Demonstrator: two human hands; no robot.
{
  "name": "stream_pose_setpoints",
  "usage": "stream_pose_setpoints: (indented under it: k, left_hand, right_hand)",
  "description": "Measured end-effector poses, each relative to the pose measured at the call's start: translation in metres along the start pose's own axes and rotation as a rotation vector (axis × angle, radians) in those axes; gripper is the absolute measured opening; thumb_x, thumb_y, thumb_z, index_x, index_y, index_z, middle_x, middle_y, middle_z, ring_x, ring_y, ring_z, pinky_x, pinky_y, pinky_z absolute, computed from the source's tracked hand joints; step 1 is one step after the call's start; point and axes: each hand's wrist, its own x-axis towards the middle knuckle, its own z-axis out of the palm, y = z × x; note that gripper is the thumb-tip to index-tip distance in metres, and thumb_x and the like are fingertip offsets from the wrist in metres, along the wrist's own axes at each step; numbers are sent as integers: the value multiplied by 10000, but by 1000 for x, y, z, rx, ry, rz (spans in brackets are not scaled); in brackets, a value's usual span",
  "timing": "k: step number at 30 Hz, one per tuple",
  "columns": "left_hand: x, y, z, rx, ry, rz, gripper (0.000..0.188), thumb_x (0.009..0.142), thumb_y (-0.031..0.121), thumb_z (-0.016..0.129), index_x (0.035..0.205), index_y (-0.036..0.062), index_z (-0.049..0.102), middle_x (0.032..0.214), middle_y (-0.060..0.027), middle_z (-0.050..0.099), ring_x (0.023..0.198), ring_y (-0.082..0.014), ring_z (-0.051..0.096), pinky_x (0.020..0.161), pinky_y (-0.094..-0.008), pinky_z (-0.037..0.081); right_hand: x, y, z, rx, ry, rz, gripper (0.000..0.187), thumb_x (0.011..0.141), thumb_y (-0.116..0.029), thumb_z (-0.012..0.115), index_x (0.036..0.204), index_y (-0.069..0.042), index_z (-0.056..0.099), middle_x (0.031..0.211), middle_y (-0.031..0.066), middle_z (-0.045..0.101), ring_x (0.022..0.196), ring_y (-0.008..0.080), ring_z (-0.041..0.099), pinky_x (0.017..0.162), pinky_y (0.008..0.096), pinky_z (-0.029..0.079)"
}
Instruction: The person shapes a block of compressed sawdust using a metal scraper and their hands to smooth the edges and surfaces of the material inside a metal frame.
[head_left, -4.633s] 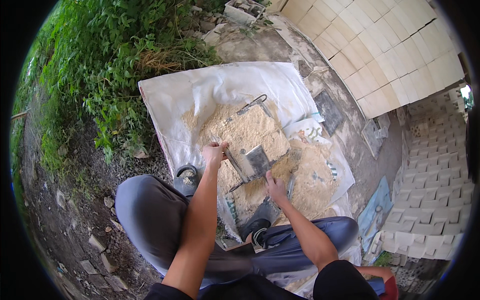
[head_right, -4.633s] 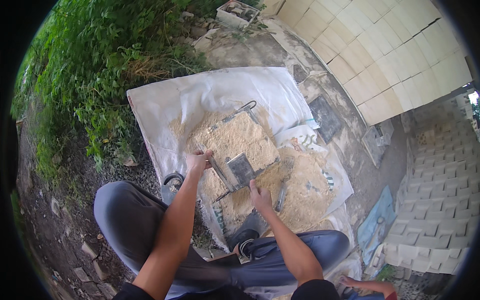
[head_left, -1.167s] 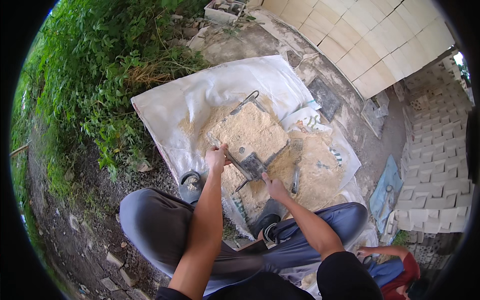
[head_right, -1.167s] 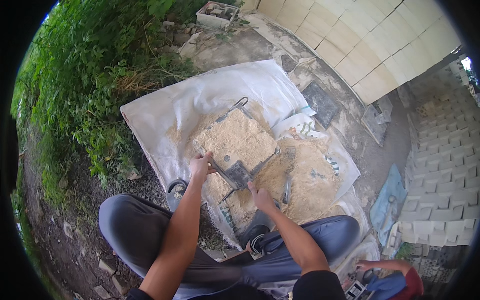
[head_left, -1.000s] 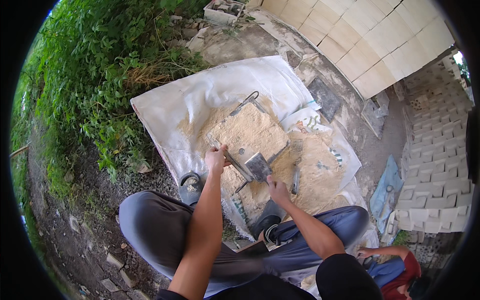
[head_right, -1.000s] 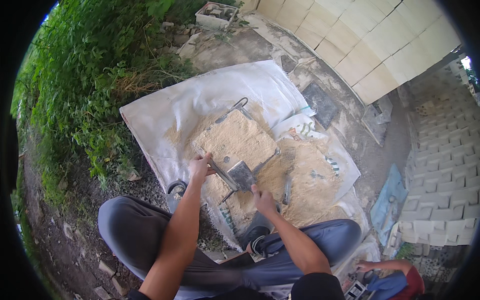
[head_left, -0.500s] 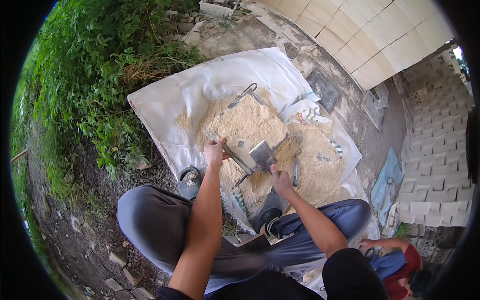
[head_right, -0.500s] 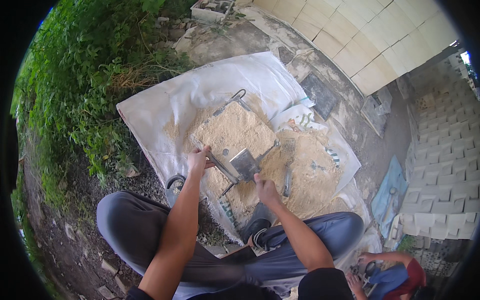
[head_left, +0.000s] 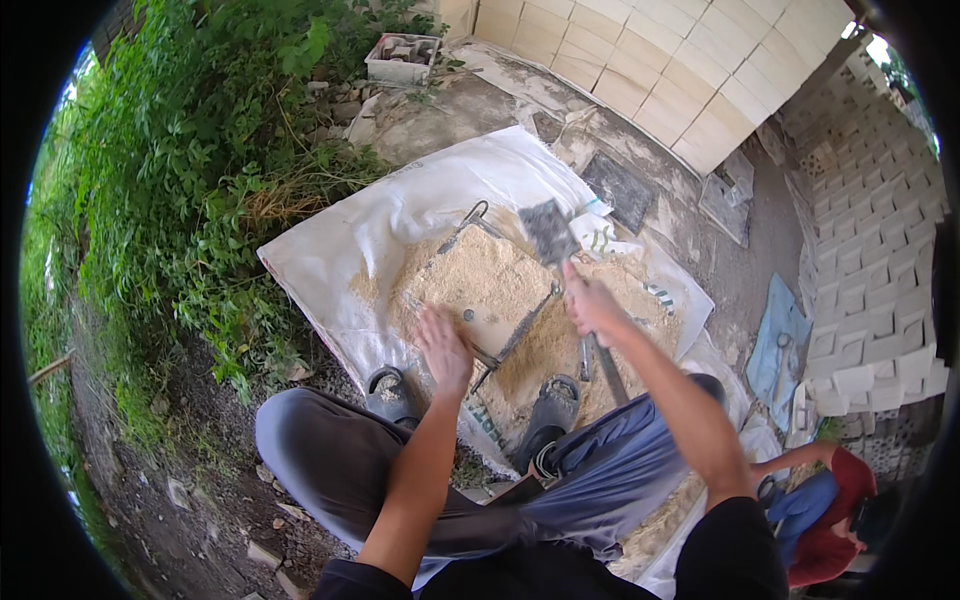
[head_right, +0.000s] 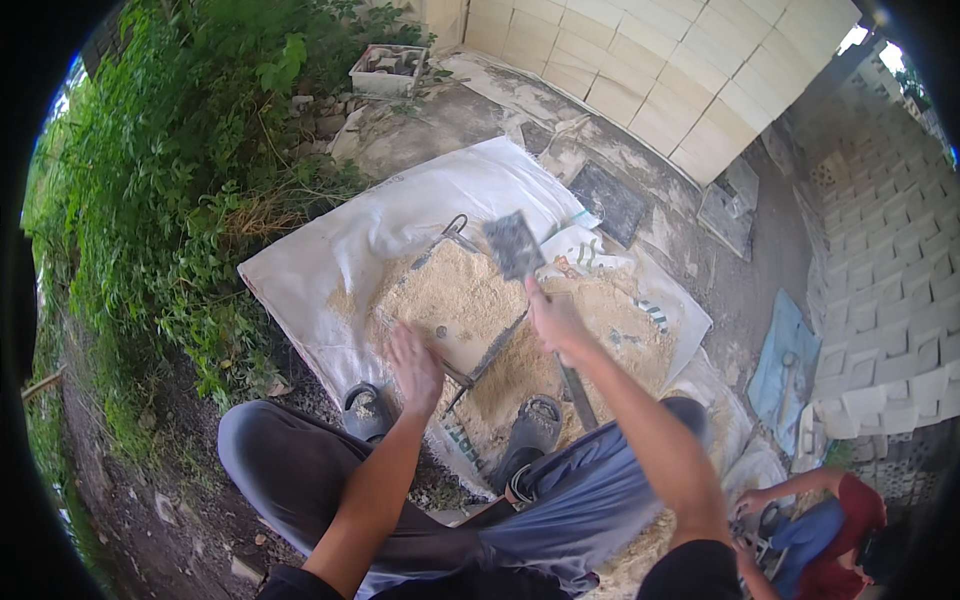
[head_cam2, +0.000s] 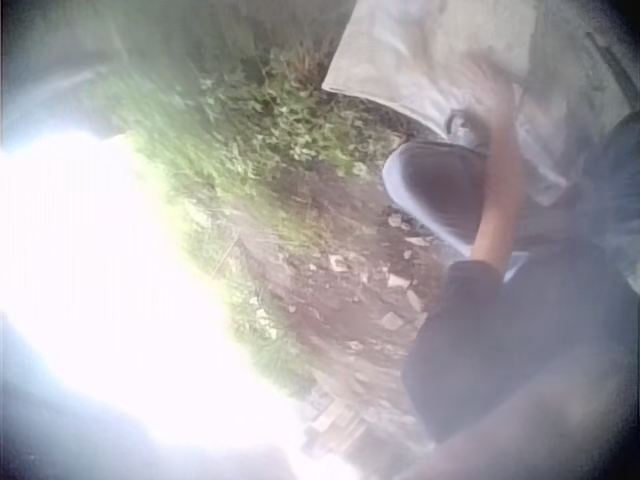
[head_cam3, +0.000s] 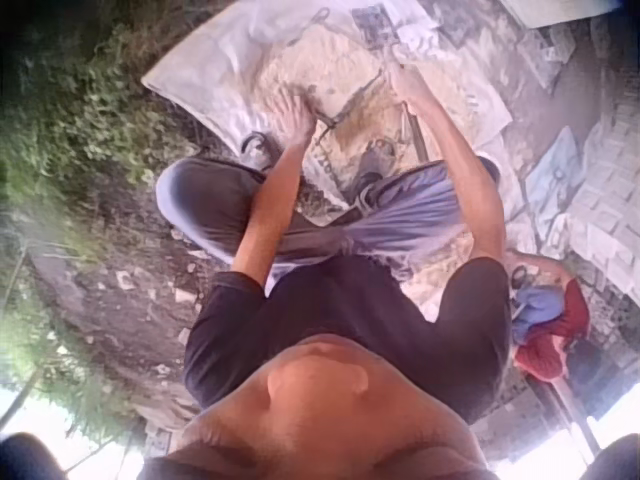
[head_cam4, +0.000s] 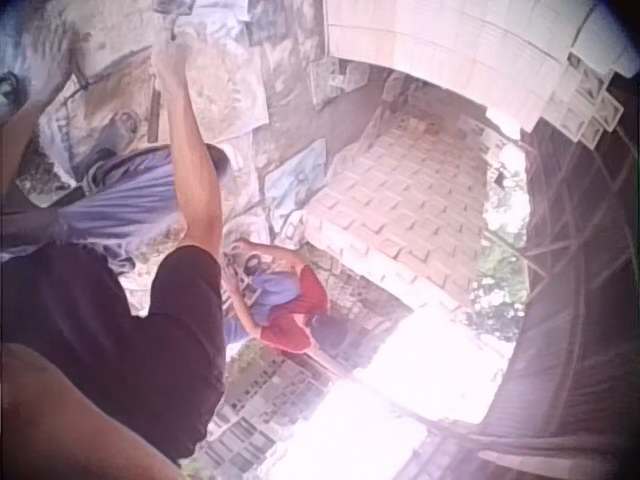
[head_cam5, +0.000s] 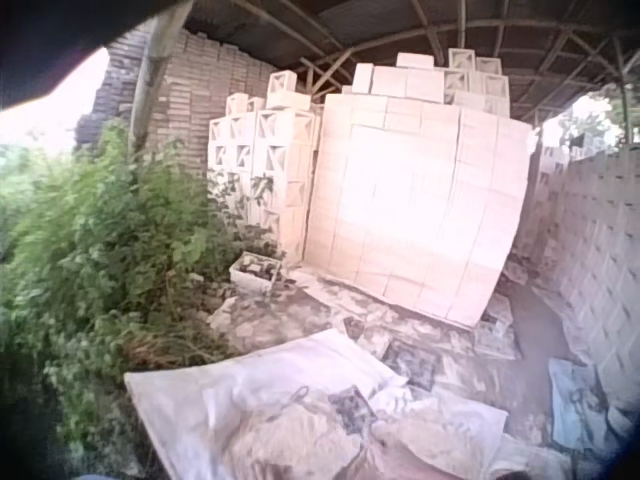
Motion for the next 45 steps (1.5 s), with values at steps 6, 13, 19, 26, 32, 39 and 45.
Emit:
stream_pose_setpoints:
  k: [6, 13, 19, 26, 32, 39, 45]
  left_hand:
    - [-36, 49, 11, -85, -53, 185, 669, 956, 344, 369, 1430, -83, 167, 1524, -203, 138, 1428, -323, 82, 1142, -472, 86]
    - [-45, 41, 19, -83, -182, 560, 642, 951, 329, 386, 1436, -42, 187, 1513, -203, 171, 1417, -331, 136, 1141, -468, 128]
    - [3, 38, 1, 113, -228, 420, 628, 982, 386, 282, 1470, 22, 125, 1542, -141, 122, 1426, -292, 104, 1147, -500, 69]
    - [-44, 56, 14, 75, -252, 580, 616, 996, 388, 209, 1475, 35, 48, 1554, -106, 1, 1431, -256, -27, 1153, -455, 16]
    - [2, 51, 19, 46, -389, 581, 571, 998, 406, 138, 1483, 137, 5, 1553, -36, -29, 1426, -207, -35, 1146, -453, -37]
    - [19, -3, 5, -138, -81, 194, 859, 850, 557, 500, 1468, 60, 169, 1536, -165, 119, 1425, -342, 73, 1105, -586, 47]
    - [-16, 45, 21, -437, -35, -316, 1137, 672, 645, 677, 1461, 14, 155, 1509, -243, 110, 1412, -385, 40, 1112, -549, 71]
  right_hand:
    - [-29, -35, -64, 305, -25, 71, 546, 896, -612, 452, 657, -125, 395, 526, -59, 316, 396, 59, 251, 360, 236, 221]
    - [-31, -42, -50, 249, 48, -42, 573, 925, -578, 423, 641, -81, 461, 518, -29, 369, 410, 94, 316, 389, 260, 270]
    - [-44, -42, -50, 184, 34, -123, 588, 904, -622, 420, 699, -74, 475, 533, -41, 385, 434, 67, 315, 404, 243, 284]
    - [-37, -32, -58, 216, 116, -101, 582, 908, -614, 421, 736, -63, 497, 559, -33, 404, 452, 74, 336, 419, 245, 302]
    - [-28, -20, -82, 275, 161, -125, 502, 916, -488, 511, 777, -7, 550, 598, 34, 467, 526, 153, 462, 476, 347, 399]
    - [-16, -4, -91, 209, 218, -60, 420, 901, -433, 574, 665, -106, 457, 566, -31, 397, 470, 96, 343, 446, 276, 300]
    - [-17, -7, -87, 199, 185, -106, 490, 906, -434, 541, 609, -52, 469, 543, 26, 416, 469, 169, 410, 468, 353, 362]
